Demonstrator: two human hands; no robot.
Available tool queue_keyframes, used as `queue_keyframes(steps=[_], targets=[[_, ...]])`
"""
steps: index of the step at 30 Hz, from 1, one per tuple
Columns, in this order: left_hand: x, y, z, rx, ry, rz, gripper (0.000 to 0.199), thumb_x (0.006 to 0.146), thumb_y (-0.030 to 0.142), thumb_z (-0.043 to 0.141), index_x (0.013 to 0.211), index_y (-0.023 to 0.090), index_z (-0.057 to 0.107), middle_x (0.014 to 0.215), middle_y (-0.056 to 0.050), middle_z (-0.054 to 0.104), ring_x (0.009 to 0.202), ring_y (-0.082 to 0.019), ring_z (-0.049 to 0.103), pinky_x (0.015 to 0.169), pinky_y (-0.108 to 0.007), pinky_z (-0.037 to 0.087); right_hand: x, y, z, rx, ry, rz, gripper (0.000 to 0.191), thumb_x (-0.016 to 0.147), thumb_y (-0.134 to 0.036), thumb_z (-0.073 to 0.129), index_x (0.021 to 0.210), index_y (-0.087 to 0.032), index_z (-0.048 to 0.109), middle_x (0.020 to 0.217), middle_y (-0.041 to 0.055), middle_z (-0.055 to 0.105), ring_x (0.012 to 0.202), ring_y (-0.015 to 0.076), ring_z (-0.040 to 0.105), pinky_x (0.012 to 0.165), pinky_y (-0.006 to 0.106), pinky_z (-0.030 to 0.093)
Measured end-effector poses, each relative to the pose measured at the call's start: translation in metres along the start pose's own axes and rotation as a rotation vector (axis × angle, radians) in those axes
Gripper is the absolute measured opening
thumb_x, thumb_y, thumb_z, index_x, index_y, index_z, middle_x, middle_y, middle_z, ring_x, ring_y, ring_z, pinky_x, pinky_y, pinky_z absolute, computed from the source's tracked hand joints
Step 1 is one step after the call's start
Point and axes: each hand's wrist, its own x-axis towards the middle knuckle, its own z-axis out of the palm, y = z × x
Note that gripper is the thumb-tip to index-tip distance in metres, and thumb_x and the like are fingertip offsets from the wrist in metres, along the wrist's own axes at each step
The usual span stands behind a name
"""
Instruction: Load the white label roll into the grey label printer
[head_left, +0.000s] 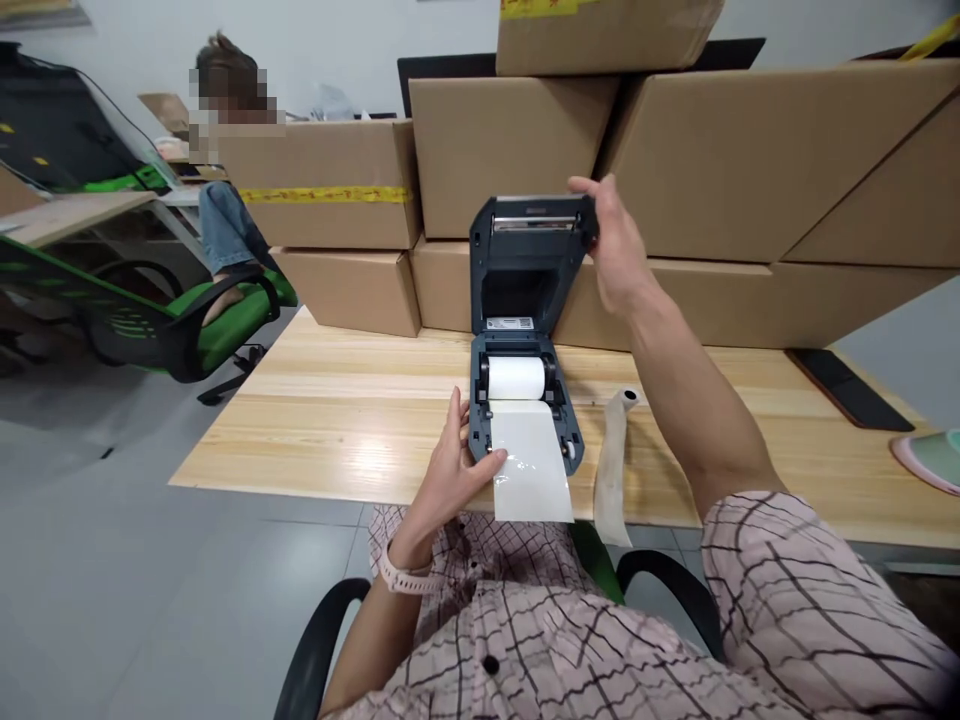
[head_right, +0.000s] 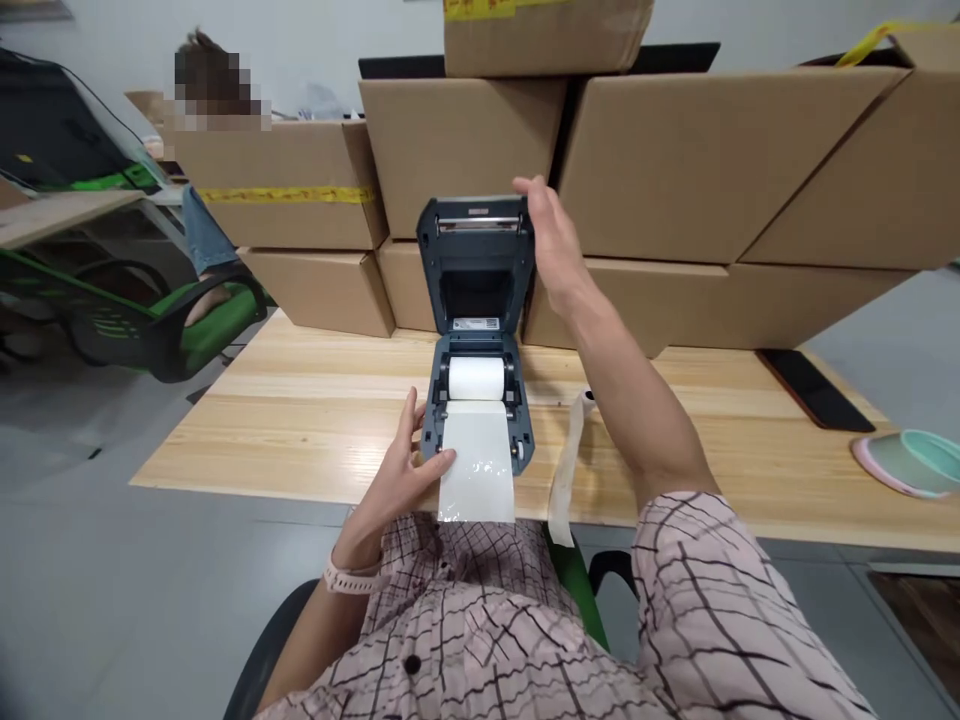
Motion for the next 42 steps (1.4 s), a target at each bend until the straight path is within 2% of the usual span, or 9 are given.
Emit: queue_keyframes(steps=[4, 8, 12, 21, 32, 35, 37, 39, 42], targets=[[-0.006, -0.001, -0.007, -0.093, 0.087, 0.052, 0.104, 0.092, 0.053, 0.067, 0.168, 0.031, 0.000, 0.172, -0.015, 0.022, 0.156, -0.037, 0.030, 0.122, -0.054, 0.036, -0.084, -0.049, -0.010, 0.058, 0.116, 0.035, 0.059, 0.109, -0.060, 0.019, 0.140, -0.029, 0.059, 0.142, 0.0036, 0.063, 0.139, 0.0300, 0.055, 0.119, 0.054, 0.042], [0.001, 0.003, -0.009, -0.166, 0.191, 0.182, 0.087, 0.097, 0.062, 0.055, 0.167, 0.035, 0.010, 0.173, -0.011, 0.024, 0.160, -0.034, 0.023, 0.127, -0.053, 0.028, -0.177, -0.072, -0.005, -0.047, -0.110, -0.137, 0.052, 0.109, -0.053, 0.024, 0.142, -0.031, 0.058, 0.144, 0.0064, 0.064, 0.141, 0.0296, 0.054, 0.118, 0.058, 0.042], [0.017, 0.008, 0.002, -0.188, 0.168, 0.127, 0.099, 0.090, 0.065, 0.064, 0.167, 0.031, 0.012, 0.175, -0.012, 0.020, 0.162, -0.034, 0.017, 0.130, -0.052, 0.019, -0.221, -0.069, 0.006, -0.159, -0.214, -0.180, 0.051, 0.110, -0.046, 0.033, 0.157, -0.031, 0.041, 0.157, 0.0097, 0.053, 0.151, 0.0291, 0.042, 0.122, 0.059, 0.037], [0.015, 0.003, 0.007, -0.274, 0.068, 0.081, 0.104, 0.087, 0.054, 0.074, 0.167, 0.030, 0.012, 0.174, -0.014, 0.022, 0.159, -0.033, 0.028, 0.128, -0.049, 0.027, -0.237, -0.062, 0.024, -0.221, -0.166, -0.155, 0.060, 0.108, -0.051, 0.037, 0.165, -0.032, 0.026, 0.154, 0.0084, 0.055, 0.149, 0.0298, 0.043, 0.120, 0.057, 0.039], [0.012, -0.015, 0.020, -0.215, 0.212, 0.278, 0.072, 0.091, 0.052, 0.070, 0.153, 0.027, 0.043, 0.162, -0.012, 0.044, 0.149, -0.031, 0.043, 0.122, -0.044, 0.038, -0.232, -0.068, 0.026, -0.315, -0.167, -0.166, 0.063, 0.107, -0.053, 0.037, 0.165, -0.031, 0.025, 0.147, 0.0116, 0.057, 0.140, 0.0318, 0.047, 0.117, 0.057, 0.039], [-0.017, -0.020, 0.023, -0.123, 0.429, 0.248, 0.048, 0.092, 0.044, 0.071, 0.134, 0.026, 0.058, 0.135, -0.010, 0.063, 0.119, -0.022, 0.063, 0.098, -0.034, 0.053, -0.231, -0.071, 0.027, -0.332, -0.172, -0.162, 0.061, 0.107, -0.055, 0.035, 0.162, -0.029, 0.031, 0.145, 0.0128, 0.056, 0.139, 0.0318, 0.047, 0.116, 0.056, 0.039], [-0.039, -0.022, 0.026, -0.086, 0.541, 0.206, 0.021, 0.094, 0.041, 0.067, 0.097, 0.020, 0.066, 0.091, -0.003, 0.068, 0.080, -0.015, 0.063, 0.073, -0.027, 0.052, -0.230, -0.075, 0.026, -0.356, -0.177, -0.159, 0.059, 0.107, -0.057, 0.033, 0.156, -0.026, 0.039, 0.144, 0.0140, 0.057, 0.138, 0.0319, 0.047, 0.115, 0.055, 0.040], [-0.054, -0.021, 0.028, -0.063, 0.354, 0.056, 0.036, 0.093, 0.045, 0.065, 0.071, 0.017, 0.061, 0.066, 0.001, 0.058, 0.062, -0.012, 0.052, 0.060, -0.024, 0.042, -0.226, -0.079, 0.023, -0.399, -0.181, -0.163, 0.058, 0.106, -0.060, 0.032, 0.149, -0.024, 0.048, 0.142, 0.0148, 0.058, 0.135, 0.0317, 0.049, 0.115, 0.054, 0.039], [-0.056, -0.014, 0.030, -0.162, -0.021, -0.169, 0.047, 0.086, 0.056, 0.070, 0.063, 0.015, 0.060, 0.058, 0.003, 0.049, 0.054, -0.009, 0.042, 0.052, -0.023, 0.033, -0.218, -0.082, 0.018, -0.480, -0.210, -0.169, 0.057, 0.105, -0.063, 0.031, 0.138, -0.023, 0.057, 0.139, 0.0139, 0.062, 0.132, 0.0307, 0.052, 0.118, 0.056, 0.033]])
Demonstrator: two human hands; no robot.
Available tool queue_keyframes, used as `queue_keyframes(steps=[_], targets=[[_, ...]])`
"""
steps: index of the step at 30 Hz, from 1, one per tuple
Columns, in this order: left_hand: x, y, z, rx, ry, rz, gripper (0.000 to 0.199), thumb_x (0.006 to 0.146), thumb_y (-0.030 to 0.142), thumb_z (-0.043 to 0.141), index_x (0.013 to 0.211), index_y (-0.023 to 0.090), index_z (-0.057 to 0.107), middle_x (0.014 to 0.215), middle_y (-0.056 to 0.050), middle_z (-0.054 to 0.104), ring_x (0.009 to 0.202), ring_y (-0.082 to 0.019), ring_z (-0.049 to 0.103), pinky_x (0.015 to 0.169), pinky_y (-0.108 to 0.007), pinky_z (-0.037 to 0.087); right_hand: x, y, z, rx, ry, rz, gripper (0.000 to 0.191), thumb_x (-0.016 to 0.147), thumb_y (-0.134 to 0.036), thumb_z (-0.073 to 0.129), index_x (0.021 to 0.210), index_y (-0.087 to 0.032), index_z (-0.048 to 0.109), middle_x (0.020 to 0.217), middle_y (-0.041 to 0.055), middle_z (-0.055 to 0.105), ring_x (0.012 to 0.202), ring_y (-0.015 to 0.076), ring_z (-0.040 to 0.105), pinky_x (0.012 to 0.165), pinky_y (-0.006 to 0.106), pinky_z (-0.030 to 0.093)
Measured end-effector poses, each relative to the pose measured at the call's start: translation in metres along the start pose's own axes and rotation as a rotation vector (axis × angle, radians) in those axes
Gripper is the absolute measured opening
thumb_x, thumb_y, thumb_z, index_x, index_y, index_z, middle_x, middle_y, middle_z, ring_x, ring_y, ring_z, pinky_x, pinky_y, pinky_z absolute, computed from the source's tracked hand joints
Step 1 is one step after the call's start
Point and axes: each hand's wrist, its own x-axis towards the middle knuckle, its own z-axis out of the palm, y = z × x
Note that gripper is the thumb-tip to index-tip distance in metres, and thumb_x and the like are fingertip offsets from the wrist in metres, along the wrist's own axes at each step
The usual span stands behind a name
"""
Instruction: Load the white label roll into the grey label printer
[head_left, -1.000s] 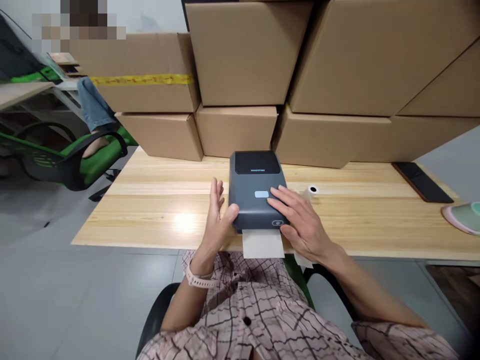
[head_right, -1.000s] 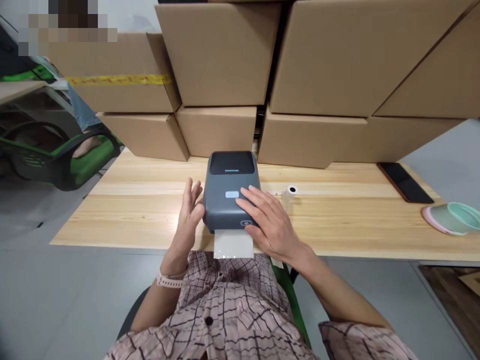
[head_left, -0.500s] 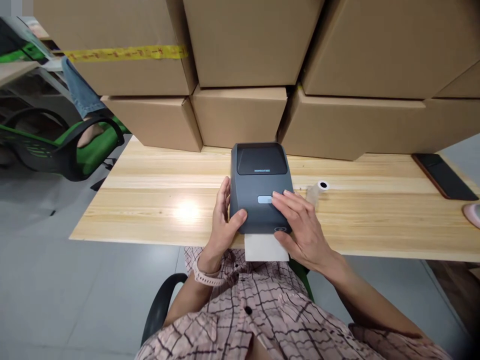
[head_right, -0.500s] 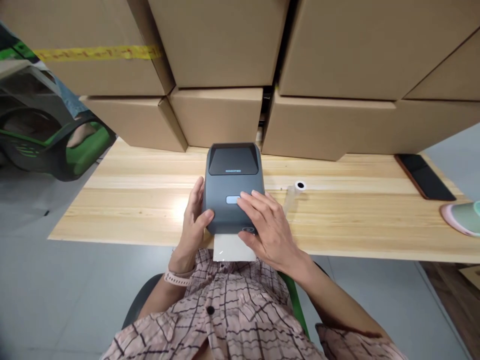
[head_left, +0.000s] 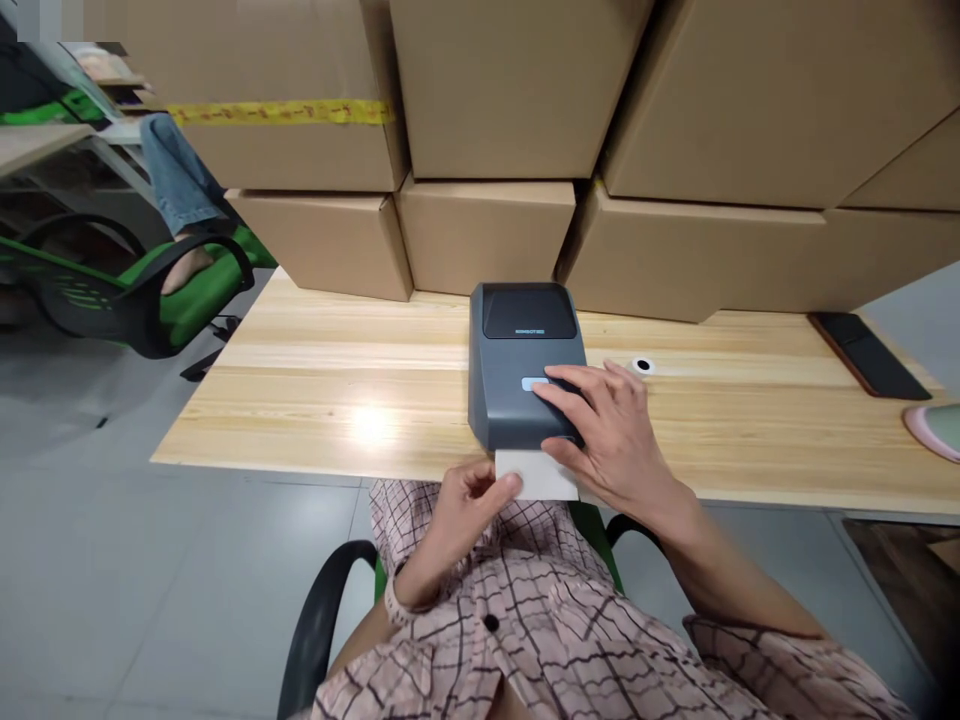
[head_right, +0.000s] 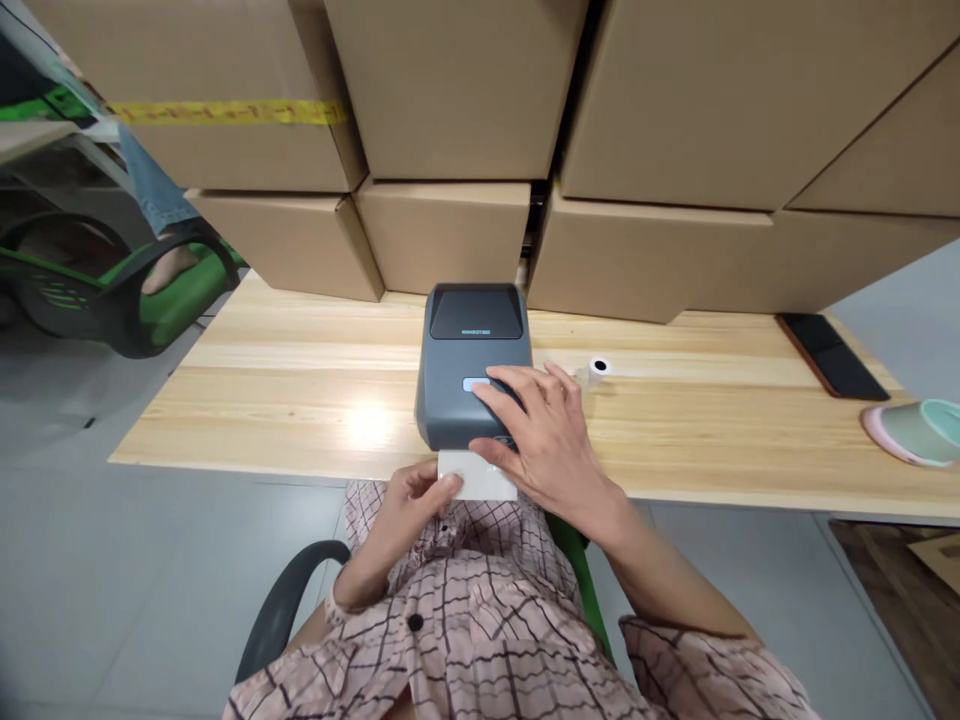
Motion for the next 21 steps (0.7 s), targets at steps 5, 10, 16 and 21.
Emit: queue_keyframes(steps=[5, 10, 16, 21], targets=[[0.012, 0.009, 0.002, -0.150, -0.105, -0.069, 0.049, 0.081, 0.061, 0.075, 0.068, 0.015, 0.062, 0.057, 0.004, 0.045, 0.052, -0.007, 0.036, 0.051, -0.023, 0.027, 0.014, 0.010, -0.001, -0.006, -0.058, -0.056, 0.048, 0.106, -0.061, 0.034, 0.120, -0.026, 0.064, 0.153, 0.0073, 0.058, 0.153, 0.0309, 0.036, 0.126, 0.060, 0.016], [0.009, 0.004, 0.001, -0.089, -0.066, 0.022, 0.045, 0.086, 0.055, 0.072, 0.069, 0.015, 0.063, 0.063, 0.002, 0.051, 0.059, -0.009, 0.041, 0.058, -0.024, 0.034, 0.018, 0.014, 0.003, 0.088, -0.098, -0.026, 0.046, 0.103, -0.065, 0.041, 0.117, -0.028, 0.064, 0.156, 0.0036, 0.056, 0.158, 0.0285, 0.029, 0.129, 0.060, 0.012], [0.004, -0.001, -0.012, 0.054, 0.391, 0.317, 0.027, 0.097, 0.046, 0.063, 0.105, 0.021, 0.071, 0.103, -0.006, 0.072, 0.090, -0.018, 0.067, 0.077, -0.030, 0.055, -0.016, 0.012, 0.005, 0.367, -0.007, 0.267, 0.061, 0.100, -0.063, 0.052, 0.154, -0.036, 0.040, 0.173, 0.0066, 0.028, 0.160, 0.0319, 0.024, 0.126, 0.067, 0.025], [0.020, -0.005, -0.013, 0.146, 0.198, 0.362, 0.066, 0.104, 0.049, 0.050, 0.164, 0.034, 0.029, 0.174, -0.005, 0.025, 0.161, -0.029, 0.023, 0.132, -0.049, 0.022, -0.048, 0.004, 0.016, 0.670, 0.039, 0.530, 0.072, 0.102, -0.057, 0.051, 0.164, -0.039, 0.020, 0.172, 0.0083, 0.030, 0.157, 0.0324, 0.032, 0.125, 0.067, 0.030]])
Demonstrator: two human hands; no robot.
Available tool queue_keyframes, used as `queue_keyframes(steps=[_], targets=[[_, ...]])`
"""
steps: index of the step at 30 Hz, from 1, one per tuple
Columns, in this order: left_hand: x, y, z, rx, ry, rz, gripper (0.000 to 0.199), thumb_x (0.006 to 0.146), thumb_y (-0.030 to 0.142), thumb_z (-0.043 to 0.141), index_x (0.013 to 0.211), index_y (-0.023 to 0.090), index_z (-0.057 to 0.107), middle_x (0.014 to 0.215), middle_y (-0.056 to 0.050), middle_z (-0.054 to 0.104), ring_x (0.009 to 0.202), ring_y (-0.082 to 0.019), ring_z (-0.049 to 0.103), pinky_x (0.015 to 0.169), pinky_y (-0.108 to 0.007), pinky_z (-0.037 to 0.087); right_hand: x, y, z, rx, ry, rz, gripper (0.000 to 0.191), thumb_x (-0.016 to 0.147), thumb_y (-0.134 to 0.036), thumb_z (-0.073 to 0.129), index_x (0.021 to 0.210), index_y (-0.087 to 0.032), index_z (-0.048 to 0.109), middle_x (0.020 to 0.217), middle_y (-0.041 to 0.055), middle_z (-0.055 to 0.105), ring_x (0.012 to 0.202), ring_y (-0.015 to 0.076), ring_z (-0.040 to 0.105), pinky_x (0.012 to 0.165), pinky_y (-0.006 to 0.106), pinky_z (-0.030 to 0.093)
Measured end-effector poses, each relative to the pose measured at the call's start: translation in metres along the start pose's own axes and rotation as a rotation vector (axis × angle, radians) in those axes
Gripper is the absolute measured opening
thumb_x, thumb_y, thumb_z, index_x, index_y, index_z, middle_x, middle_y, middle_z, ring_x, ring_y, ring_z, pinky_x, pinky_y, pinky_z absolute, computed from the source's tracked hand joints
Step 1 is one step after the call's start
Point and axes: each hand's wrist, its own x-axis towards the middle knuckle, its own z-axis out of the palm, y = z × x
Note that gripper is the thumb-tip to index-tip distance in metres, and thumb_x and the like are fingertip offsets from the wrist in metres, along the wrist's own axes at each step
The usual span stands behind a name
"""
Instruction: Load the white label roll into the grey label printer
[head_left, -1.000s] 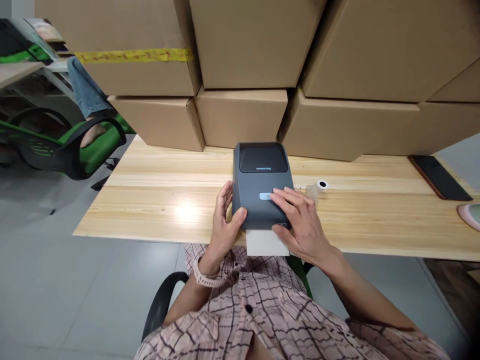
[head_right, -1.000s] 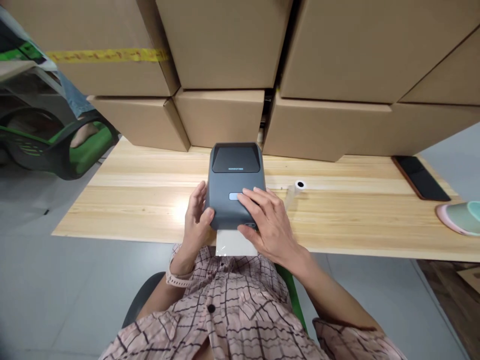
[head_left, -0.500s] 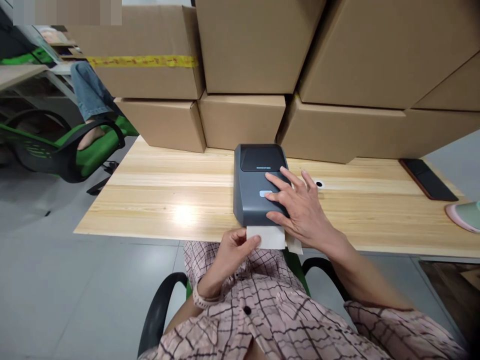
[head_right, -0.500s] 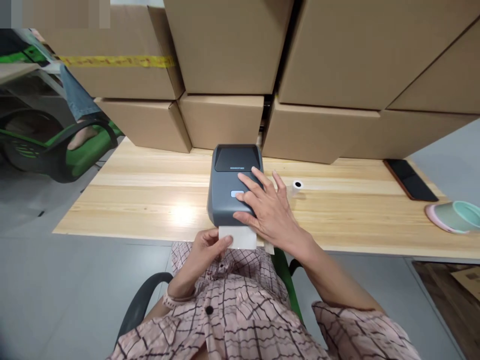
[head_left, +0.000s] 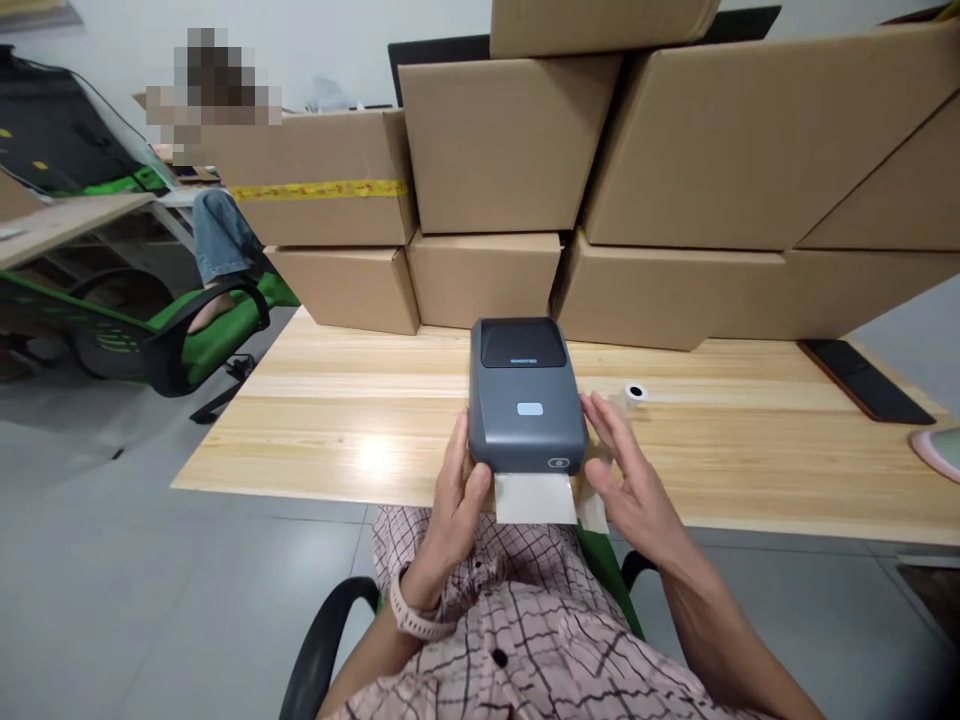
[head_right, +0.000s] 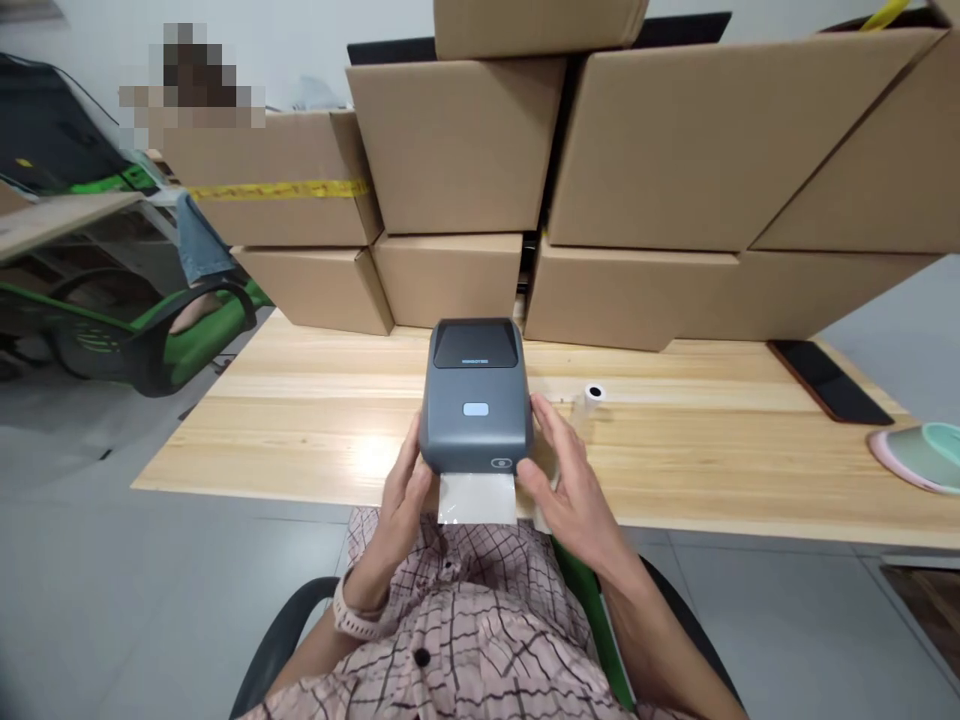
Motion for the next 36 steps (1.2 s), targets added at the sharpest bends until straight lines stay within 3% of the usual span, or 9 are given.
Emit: queue_keyframes(steps=[9, 12, 16, 18, 21, 24, 28, 32, 36], targets=[[0.015, 0.008, 0.004, 0.030, 0.068, 0.156, 0.059, 0.106, 0.052, 0.039, 0.161, 0.030, 0.039, 0.173, -0.002, 0.025, 0.164, -0.026, 0.009, 0.134, -0.051, 0.014, 0.008, -0.009, -0.009, -0.063, -0.014, -0.125, 0.081, 0.097, -0.070, 0.050, 0.165, -0.036, 0.021, 0.170, 0.0133, 0.033, 0.154, 0.0388, 0.037, 0.119, 0.071, 0.037], [0.045, 0.024, -0.003, 0.012, 0.133, 0.276, 0.059, 0.104, 0.056, 0.041, 0.152, 0.024, 0.054, 0.166, -0.007, 0.042, 0.157, -0.028, 0.034, 0.130, -0.052, 0.029, 0.035, -0.025, -0.022, -0.192, -0.022, -0.213, 0.086, 0.095, -0.077, 0.042, 0.166, -0.035, 0.018, 0.172, 0.0130, 0.027, 0.157, 0.0383, 0.030, 0.122, 0.069, 0.033], [0.110, 0.031, -0.011, -0.124, 0.264, 0.321, 0.043, 0.100, 0.048, 0.055, 0.125, 0.018, 0.074, 0.131, -0.013, 0.074, 0.129, -0.027, 0.066, 0.116, -0.050, 0.048, 0.101, -0.044, -0.031, -0.294, 0.055, -0.372, 0.088, 0.098, -0.073, 0.040, 0.167, -0.029, 0.005, 0.173, 0.0149, 0.022, 0.159, 0.0356, 0.026, 0.126, 0.063, 0.030], [0.138, 0.025, -0.014, -0.135, 0.190, 0.268, 0.043, 0.093, 0.046, 0.067, 0.126, 0.019, 0.071, 0.134, -0.014, 0.072, 0.131, -0.028, 0.064, 0.115, -0.049, 0.047, 0.138, -0.050, -0.032, -0.336, 0.112, -0.410, 0.084, 0.102, -0.066, 0.039, 0.167, -0.028, 0.001, 0.172, 0.0142, 0.026, 0.157, 0.0345, 0.030, 0.125, 0.060, 0.033], [0.158, 0.008, -0.017, -0.145, -0.042, 0.058, 0.073, 0.081, 0.045, 0.078, 0.146, 0.019, 0.055, 0.157, -0.018, 0.053, 0.149, -0.033, 0.047, 0.120, -0.049, 0.042, 0.188, -0.053, -0.033, -0.438, 0.165, -0.432, 0.079, 0.105, -0.058, 0.032, 0.166, -0.028, -0.010, 0.172, 0.0126, 0.025, 0.156, 0.0332, 0.032, 0.121, 0.058, 0.037], [0.156, -0.005, -0.017, -0.186, -0.198, -0.107, 0.099, 0.075, 0.041, 0.082, 0.160, 0.022, 0.036, 0.170, -0.015, 0.032, 0.158, -0.034, 0.031, 0.124, -0.047, 0.036, 0.230, -0.048, -0.034, -0.460, 0.183, -0.441, 0.077, 0.106, -0.060, 0.028, 0.165, -0.030, -0.011, 0.172, 0.0127, 0.024, 0.155, 0.0327, 0.035, 0.119, 0.059, 0.039], [0.146, -0.005, -0.014, -0.190, -0.259, -0.142, 0.111, 0.072, 0.034, 0.082, 0.165, 0.022, 0.023, 0.172, -0.014, 0.029, 0.153, -0.035, 0.038, 0.118, -0.044, 0.043, 0.272, -0.037, -0.033, -0.393, 0.192, -0.401, 0.078, 0.103, -0.069, 0.031, 0.164, -0.032, 0.001, 0.168, 0.0144, 0.032, 0.148, 0.0347, 0.045, 0.117, 0.063, 0.039], [0.143, 0.003, -0.012, -0.150, -0.275, -0.139, 0.104, 0.073, 0.026, 0.072, 0.165, 0.020, 0.025, 0.163, -0.015, 0.044, 0.140, -0.033, 0.052, 0.110, -0.041, 0.048, 0.276, -0.042, -0.035, -0.429, 0.212, -0.398, 0.083, 0.100, -0.071, 0.036, 0.165, -0.028, 0.007, 0.165, 0.0162, 0.036, 0.147, 0.0370, 0.044, 0.117, 0.064, 0.037], [0.143, 0.000, -0.014, 0.022, -0.217, -0.053, 0.087, 0.073, 0.023, 0.066, 0.158, 0.022, 0.043, 0.143, -0.012, 0.062, 0.125, -0.030, 0.059, 0.103, -0.039, 0.049, 0.225, -0.062, -0.035, -0.600, 0.246, -0.590, 0.081, 0.101, -0.061, 0.044, 0.167, -0.028, 0.012, 0.163, 0.0139, 0.040, 0.150, 0.0406, 0.037, 0.119, 0.067, 0.031]])
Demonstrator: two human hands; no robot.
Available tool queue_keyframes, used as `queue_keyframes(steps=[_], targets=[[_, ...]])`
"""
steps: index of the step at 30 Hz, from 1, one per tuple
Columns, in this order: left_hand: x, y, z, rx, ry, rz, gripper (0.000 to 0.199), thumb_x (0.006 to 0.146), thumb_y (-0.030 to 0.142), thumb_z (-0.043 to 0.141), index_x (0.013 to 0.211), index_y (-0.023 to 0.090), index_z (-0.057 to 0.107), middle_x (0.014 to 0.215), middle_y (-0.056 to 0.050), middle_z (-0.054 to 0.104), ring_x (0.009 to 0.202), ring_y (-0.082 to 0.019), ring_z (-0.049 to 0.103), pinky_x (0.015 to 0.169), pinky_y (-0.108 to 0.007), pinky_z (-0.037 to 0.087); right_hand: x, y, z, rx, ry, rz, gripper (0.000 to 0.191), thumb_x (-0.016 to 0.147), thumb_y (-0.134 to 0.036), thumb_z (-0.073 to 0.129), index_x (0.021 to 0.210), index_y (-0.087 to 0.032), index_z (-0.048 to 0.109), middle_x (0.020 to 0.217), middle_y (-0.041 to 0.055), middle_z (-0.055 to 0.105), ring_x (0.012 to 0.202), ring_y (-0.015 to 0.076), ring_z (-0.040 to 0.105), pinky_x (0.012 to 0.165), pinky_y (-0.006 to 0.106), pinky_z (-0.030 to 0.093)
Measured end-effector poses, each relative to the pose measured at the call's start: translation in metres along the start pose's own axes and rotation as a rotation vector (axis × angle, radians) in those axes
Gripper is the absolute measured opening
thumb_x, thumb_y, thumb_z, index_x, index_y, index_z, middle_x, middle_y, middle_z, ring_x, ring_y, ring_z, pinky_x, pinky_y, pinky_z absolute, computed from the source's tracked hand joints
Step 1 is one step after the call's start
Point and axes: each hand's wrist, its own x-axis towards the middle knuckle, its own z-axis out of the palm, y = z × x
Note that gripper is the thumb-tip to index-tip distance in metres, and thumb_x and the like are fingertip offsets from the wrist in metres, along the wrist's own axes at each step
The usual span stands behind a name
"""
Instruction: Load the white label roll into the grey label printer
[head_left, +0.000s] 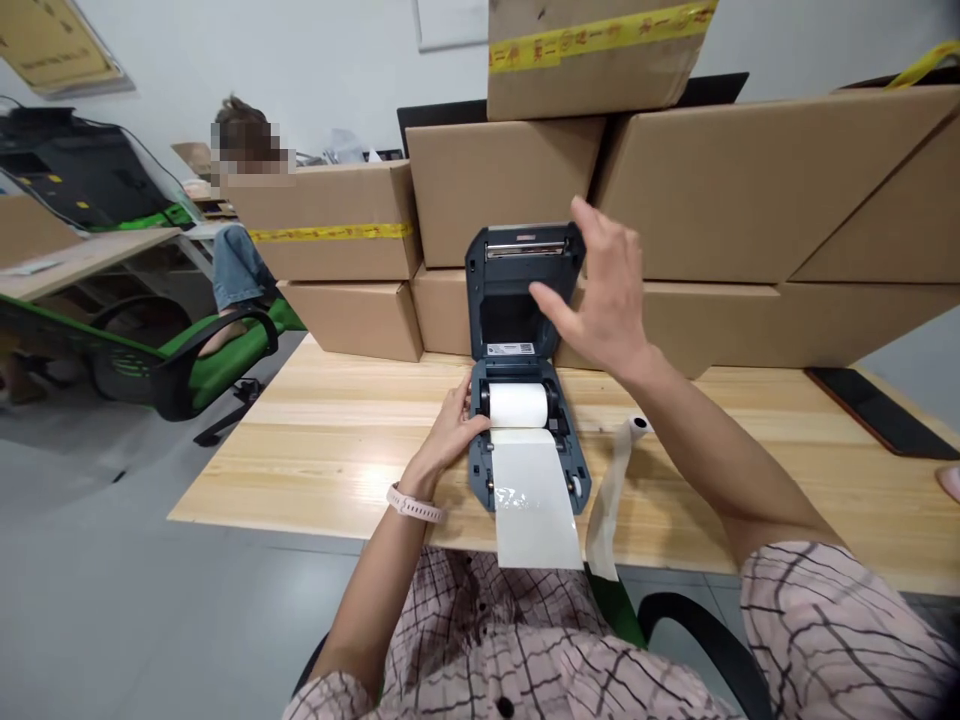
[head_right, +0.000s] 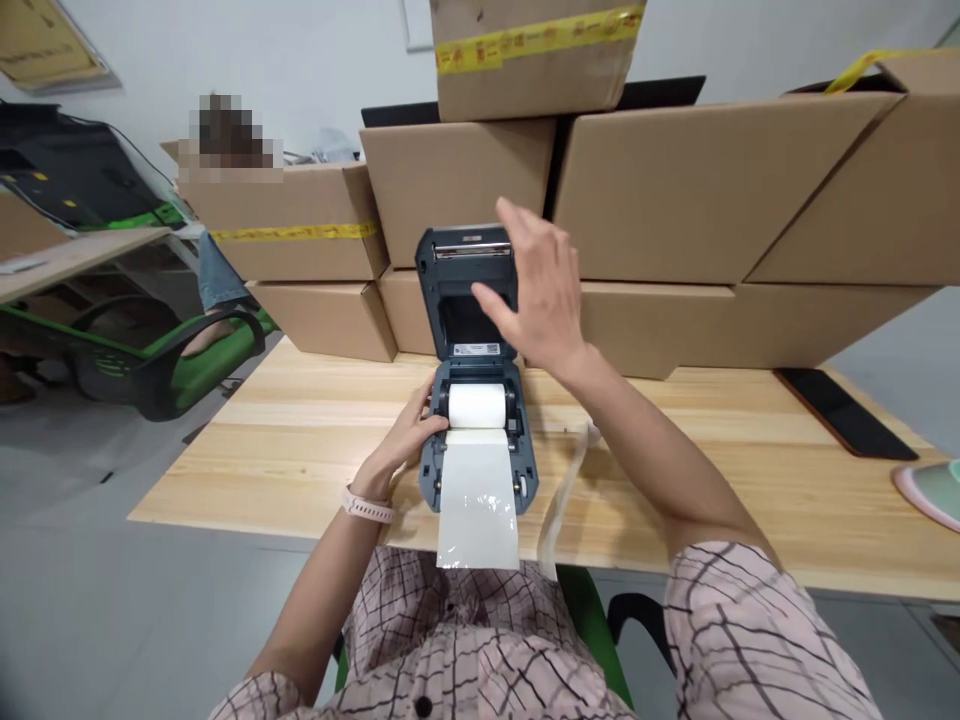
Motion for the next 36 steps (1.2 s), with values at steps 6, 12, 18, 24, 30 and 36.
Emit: queue_keyframes(steps=[6, 12, 18, 24, 30, 36], targets=[[0.001, -0.001, -0.004, 0.270, 0.040, -0.074, 0.079, 0.077, 0.027, 0.061, 0.154, 0.018, 0.047, 0.090, -0.004, 0.071, 0.078, -0.023, 0.061, 0.077, -0.034, 0.048, -0.049, -0.031, 0.009, 0.117, -0.700, -0.212, 0.088, 0.094, -0.043, 0.061, 0.167, -0.023, 0.015, 0.136, 0.0146, 0.069, 0.118, 0.0340, 0.068, 0.095, 0.049, 0.054], [0.003, 0.010, -0.006, 0.413, -0.013, -0.091, 0.076, 0.077, 0.026, 0.056, 0.152, 0.017, 0.050, 0.076, -0.001, 0.066, 0.069, -0.022, 0.056, 0.066, -0.031, 0.041, -0.040, -0.026, 0.052, 0.041, -1.025, -0.140, 0.108, 0.076, -0.040, 0.078, 0.166, -0.018, 0.023, 0.137, 0.0212, 0.069, 0.118, 0.0379, 0.070, 0.095, 0.050, 0.056], [0.001, 0.007, -0.005, 0.350, 0.005, -0.037, 0.073, 0.076, 0.024, 0.057, 0.149, 0.019, 0.053, 0.084, -0.003, 0.070, 0.071, -0.022, 0.058, 0.069, -0.031, 0.044, -0.023, -0.004, -0.010, 0.502, -0.944, -0.275, 0.102, 0.077, -0.044, 0.077, 0.164, -0.026, 0.027, 0.154, 0.0099, 0.056, 0.130, 0.0280, 0.063, 0.104, 0.041, 0.055], [0.000, 0.008, -0.004, 0.282, 0.014, -0.045, 0.076, 0.075, 0.022, 0.057, 0.151, 0.021, 0.052, 0.093, -0.003, 0.076, 0.079, -0.024, 0.064, 0.079, -0.034, 0.049, -0.040, 0.061, -0.071, 0.564, -0.627, 0.011, 0.107, 0.073, -0.055, 0.083, 0.163, -0.031, 0.030, 0.132, 0.0104, 0.068, 0.114, 0.0314, 0.070, 0.092, 0.046, 0.061], [0.002, 0.003, -0.005, 0.263, -0.005, -0.054, 0.076, 0.075, 0.022, 0.058, 0.151, 0.021, 0.052, 0.092, -0.003, 0.076, 0.080, -0.024, 0.066, 0.079, -0.033, 0.050, -0.081, 0.121, -0.020, 0.562, -0.438, 0.309, 0.100, 0.078, -0.048, 0.082, 0.161, -0.026, 0.031, 0.135, 0.0162, 0.066, 0.115, 0.0320, 0.070, 0.089, 0.047, 0.062], [0.002, -0.002, -0.005, 0.215, 0.019, -0.041, 0.079, 0.075, 0.022, 0.058, 0.153, 0.017, 0.049, 0.094, -0.004, 0.074, 0.086, -0.023, 0.067, 0.084, -0.033, 0.051, -0.108, 0.123, 0.025, 0.591, -0.428, 0.429, 0.094, 0.080, -0.044, 0.080, 0.158, -0.019, 0.035, 0.151, 0.0224, 0.054, 0.129, 0.0332, 0.063, 0.105, 0.051, 0.055]])
